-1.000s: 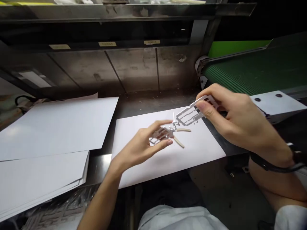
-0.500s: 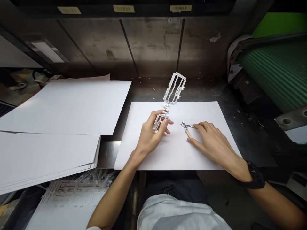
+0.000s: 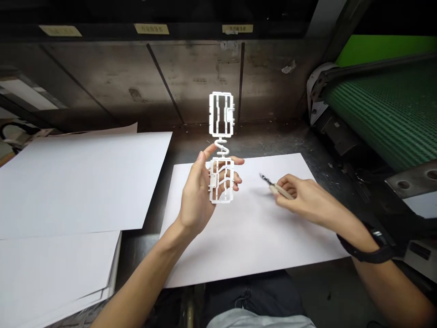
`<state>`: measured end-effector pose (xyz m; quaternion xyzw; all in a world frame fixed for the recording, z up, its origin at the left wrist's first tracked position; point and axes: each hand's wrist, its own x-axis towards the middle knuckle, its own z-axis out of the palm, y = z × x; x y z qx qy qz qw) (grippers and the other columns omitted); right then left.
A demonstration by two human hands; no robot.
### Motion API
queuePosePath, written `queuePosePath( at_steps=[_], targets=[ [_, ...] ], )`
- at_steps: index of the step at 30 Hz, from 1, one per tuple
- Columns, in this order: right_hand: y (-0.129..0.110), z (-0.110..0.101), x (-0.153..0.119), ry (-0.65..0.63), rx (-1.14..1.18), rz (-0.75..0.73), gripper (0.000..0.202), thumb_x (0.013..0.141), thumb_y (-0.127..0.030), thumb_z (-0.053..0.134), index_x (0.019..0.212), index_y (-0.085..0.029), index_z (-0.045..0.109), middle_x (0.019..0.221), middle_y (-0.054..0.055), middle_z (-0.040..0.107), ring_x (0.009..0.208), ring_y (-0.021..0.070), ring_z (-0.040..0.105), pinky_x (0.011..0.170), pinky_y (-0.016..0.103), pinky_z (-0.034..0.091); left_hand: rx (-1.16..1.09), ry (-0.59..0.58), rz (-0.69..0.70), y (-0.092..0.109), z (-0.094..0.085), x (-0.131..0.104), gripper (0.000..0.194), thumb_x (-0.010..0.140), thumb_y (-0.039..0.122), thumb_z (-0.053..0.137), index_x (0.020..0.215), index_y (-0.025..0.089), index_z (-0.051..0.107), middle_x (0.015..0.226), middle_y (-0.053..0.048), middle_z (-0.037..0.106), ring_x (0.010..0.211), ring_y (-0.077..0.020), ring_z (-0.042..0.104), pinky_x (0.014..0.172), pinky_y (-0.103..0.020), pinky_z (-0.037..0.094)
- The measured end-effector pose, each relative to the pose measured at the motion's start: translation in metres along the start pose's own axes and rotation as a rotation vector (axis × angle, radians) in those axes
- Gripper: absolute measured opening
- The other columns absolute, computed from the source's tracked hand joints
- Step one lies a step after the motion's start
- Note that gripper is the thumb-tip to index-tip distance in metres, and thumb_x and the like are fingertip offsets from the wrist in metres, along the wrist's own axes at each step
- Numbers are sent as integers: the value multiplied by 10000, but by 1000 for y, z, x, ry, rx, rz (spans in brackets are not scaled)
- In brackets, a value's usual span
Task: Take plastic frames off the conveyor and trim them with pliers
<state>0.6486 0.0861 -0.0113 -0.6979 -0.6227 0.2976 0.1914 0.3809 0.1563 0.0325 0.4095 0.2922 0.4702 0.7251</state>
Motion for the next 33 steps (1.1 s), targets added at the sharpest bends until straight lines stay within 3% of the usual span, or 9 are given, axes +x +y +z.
queuePosePath(
  at_steps=[4, 7, 10, 13, 16, 21, 27, 33],
  targets=[
    [3, -30, 16, -29, 701, -122, 278, 1031, -451, 624, 1093, -191, 700, 1054, 105, 753, 937, 301, 726, 850, 384, 585, 5, -95, -66, -7, -4, 12, 491, 1192, 597, 382, 1445, 209, 545, 1252, -128, 724, 861, -188, 705, 756, -271, 622],
    [-11, -40, 24, 85, 906, -207, 318, 1076, -429, 489, 1073, -197, 706, 903, 94, 692, 769, 266, 626, 718, 360, 544, 4, -137, -76, -17, -7, 13, 504, 1193, 600, 370, 1452, 225, 586, 1332, -113, 679, 898, -189, 695, 777, -277, 630],
    [-30, -36, 32, 120, 879, -185, 404, 1158, -532, 513, 1136, -201, 742, 820, 67, 602, 688, 241, 525, 624, 336, 456, -36, -117, -85, -24, -8, 10, 512, 1194, 610, 349, 1443, 236, 594, 1308, -101, 666, 916, -197, 691, 796, -293, 640],
    [-39, -19, 43, 63, 833, -216, 423, 1129, -637, 705, 1030, -226, 723, 804, 33, 493, 713, 218, 469, 657, 320, 436, -64, -64, -114, -27, -10, 8, 549, 1185, 648, 326, 1411, 241, 617, 1349, -117, 673, 976, -225, 709, 828, -322, 652],
    [-35, -3, 51, -28, 893, -238, 379, 1109, -443, 792, 867, -219, 606, 838, 27, 442, 794, 215, 475, 722, 307, 443, -54, -8, -86, -28, -15, 11, 584, 1176, 680, 323, 1320, 233, 670, 1382, -116, 687, 1069, -250, 726, 863, -324, 643],
    [-27, 2, 54, -68, 994, -164, 294, 1135, -244, 673, 851, -197, 615, 897, 43, 442, 830, 210, 485, 744, 305, 453, -46, 35, -55, -28, -20, 16, 572, 1175, 680, 361, 1288, 224, 687, 1366, -97, 704, 1109, -256, 741, 866, -321, 641],
    [-31, 1, 51, -45, 1012, -156, 271, 1109, -231, 687, 843, -198, 646, 914, 53, 462, 831, 219, 508, 732, 319, 481, -4, 76, -83, -27, -18, 14, 632, 1147, 750, 375, 1362, 225, 654, 1397, -123, 714, 1162, -313, 768, 855, -368, 674],
    [-31, 6, 52, -27, 981, -191, 256, 1094, -314, 771, 872, -206, 702, 947, 58, 513, 853, 232, 560, 782, 341, 523, -62, 42, -127, -28, -19, 13, 637, 1147, 745, 362, 1338, 243, 707, 1418, -106, 705, 1122, -289, 754, 866, -356, 676]
  ],
)
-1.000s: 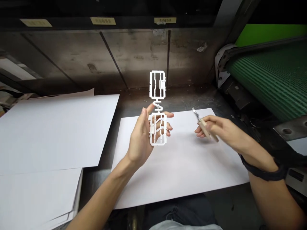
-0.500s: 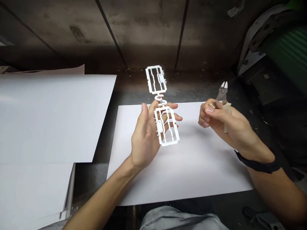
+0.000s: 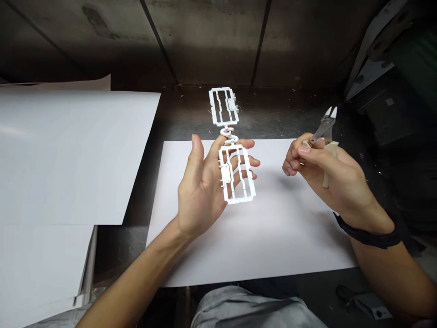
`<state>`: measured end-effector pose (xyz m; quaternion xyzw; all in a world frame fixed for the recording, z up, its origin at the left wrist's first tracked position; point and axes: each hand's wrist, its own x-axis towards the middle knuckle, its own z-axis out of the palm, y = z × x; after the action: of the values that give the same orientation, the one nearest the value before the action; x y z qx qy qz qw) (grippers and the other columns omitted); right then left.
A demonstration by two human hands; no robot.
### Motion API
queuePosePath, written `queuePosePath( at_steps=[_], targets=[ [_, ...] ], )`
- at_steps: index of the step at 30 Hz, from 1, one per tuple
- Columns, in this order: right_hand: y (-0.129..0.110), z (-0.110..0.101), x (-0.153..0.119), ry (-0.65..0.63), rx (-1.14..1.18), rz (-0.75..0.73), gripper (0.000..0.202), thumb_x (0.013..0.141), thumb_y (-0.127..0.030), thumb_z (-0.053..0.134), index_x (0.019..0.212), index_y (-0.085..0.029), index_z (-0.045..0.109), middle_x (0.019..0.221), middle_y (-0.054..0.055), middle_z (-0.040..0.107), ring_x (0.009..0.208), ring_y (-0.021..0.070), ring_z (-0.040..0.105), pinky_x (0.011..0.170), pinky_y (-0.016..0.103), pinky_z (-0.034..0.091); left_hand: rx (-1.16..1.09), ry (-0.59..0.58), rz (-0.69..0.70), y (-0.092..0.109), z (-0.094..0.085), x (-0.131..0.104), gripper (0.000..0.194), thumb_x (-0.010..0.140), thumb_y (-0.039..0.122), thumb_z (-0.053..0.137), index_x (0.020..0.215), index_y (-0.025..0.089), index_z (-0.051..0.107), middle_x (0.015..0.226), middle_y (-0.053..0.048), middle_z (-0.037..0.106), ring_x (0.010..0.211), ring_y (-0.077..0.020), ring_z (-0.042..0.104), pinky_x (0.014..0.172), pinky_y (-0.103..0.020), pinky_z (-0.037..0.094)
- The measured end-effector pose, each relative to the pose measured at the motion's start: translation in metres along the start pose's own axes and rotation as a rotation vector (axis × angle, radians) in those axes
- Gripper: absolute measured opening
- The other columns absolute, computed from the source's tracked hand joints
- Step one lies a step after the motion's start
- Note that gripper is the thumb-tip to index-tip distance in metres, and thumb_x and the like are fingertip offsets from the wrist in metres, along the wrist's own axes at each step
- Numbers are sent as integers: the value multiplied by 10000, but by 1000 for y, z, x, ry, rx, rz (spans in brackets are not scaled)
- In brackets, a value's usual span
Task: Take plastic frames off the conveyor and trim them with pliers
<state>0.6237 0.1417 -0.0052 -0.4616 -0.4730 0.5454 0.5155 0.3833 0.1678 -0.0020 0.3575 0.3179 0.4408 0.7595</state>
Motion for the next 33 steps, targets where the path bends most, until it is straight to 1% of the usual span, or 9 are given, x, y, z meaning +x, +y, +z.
queuePosePath(
  at_steps=[4, 8, 11, 14, 18, 21, 24, 29, 33],
  targets=[
    [-3, 3, 0, 0, 35, -73, 341, 1159, -470, 724, 936, -213, 712, 887, 51, 526, 822, 231, 560, 794, 354, 515, -29, -195, -124, 2, -2, -4, 704, 1136, 770, 359, 1442, 241, 708, 1323, -118, 712, 930, -246, 731, 797, -333, 642],
    [-6, 4, 0, 39, -11, -199, 410, 1178, -580, 681, 957, -235, 690, 886, 43, 519, 826, 234, 578, 825, 378, 524, -48, -457, -254, 4, -6, -10, 735, 1124, 798, 323, 1560, 304, 650, 1328, -114, 689, 963, -243, 687, 845, -329, 587],
    [-6, 2, 2, 110, -30, -260, 412, 1194, -574, 652, 952, -241, 641, 878, 32, 515, 808, 225, 579, 829, 376, 533, -36, -541, -280, 4, -9, -12, 750, 1108, 823, 305, 1585, 341, 627, 1338, -112, 673, 1001, -264, 657, 900, -354, 555],
    [-3, -1, 5, 148, -5, -278, 385, 1208, -527, 647, 955, -237, 624, 868, 26, 514, 800, 218, 587, 824, 363, 543, -14, -562, -302, 1, -11, -15, 777, 1096, 843, 272, 1606, 363, 607, 1318, -115, 674, 1002, -283, 650, 905, -382, 532],
    [-1, -4, 5, 164, 56, -270, 382, 1221, -495, 613, 942, -235, 605, 902, 42, 520, 810, 225, 581, 800, 363, 558, 10, -554, -327, 0, -13, -20, 786, 1116, 804, 199, 1643, 361, 577, 1331, -130, 693, 994, -301, 663, 805, -387, 487],
    [-2, -4, 5, 179, 36, -299, 398, 1206, -511, 632, 916, -241, 590, 920, 56, 523, 842, 248, 602, 762, 368, 572, 33, -574, -399, 5, -12, -22, 734, 1155, 736, 203, 1656, 336, 560, 1293, -119, 718, 966, -278, 676, 747, -353, 451],
    [-3, -5, 5, 166, 53, -329, 377, 1204, -460, 647, 904, -237, 601, 929, 61, 512, 864, 253, 620, 759, 374, 573, 56, -554, -458, 11, -9, -22, 694, 1165, 726, 248, 1656, 338, 549, 1291, -88, 723, 958, -248, 681, 784, -335, 456],
    [-2, -6, 6, 149, 66, -378, 301, 1199, -368, 650, 936, -221, 666, 922, 51, 523, 861, 243, 617, 752, 363, 532, 68, -534, -483, 11, -9, -23, 731, 1123, 821, 278, 1640, 382, 553, 1289, -62, 731, 968, -243, 671, 798, -331, 444],
    [2, -10, 7, 152, 19, -425, 247, 1194, -283, 627, 969, -210, 698, 917, 43, 564, 842, 226, 600, 790, 355, 495, 76, -521, -482, 6, -10, -23, 855, 1023, 963, 317, 1608, 397, 581, 1290, -63, 734, 963, -252, 661, 787, -326, 445]
  ],
)
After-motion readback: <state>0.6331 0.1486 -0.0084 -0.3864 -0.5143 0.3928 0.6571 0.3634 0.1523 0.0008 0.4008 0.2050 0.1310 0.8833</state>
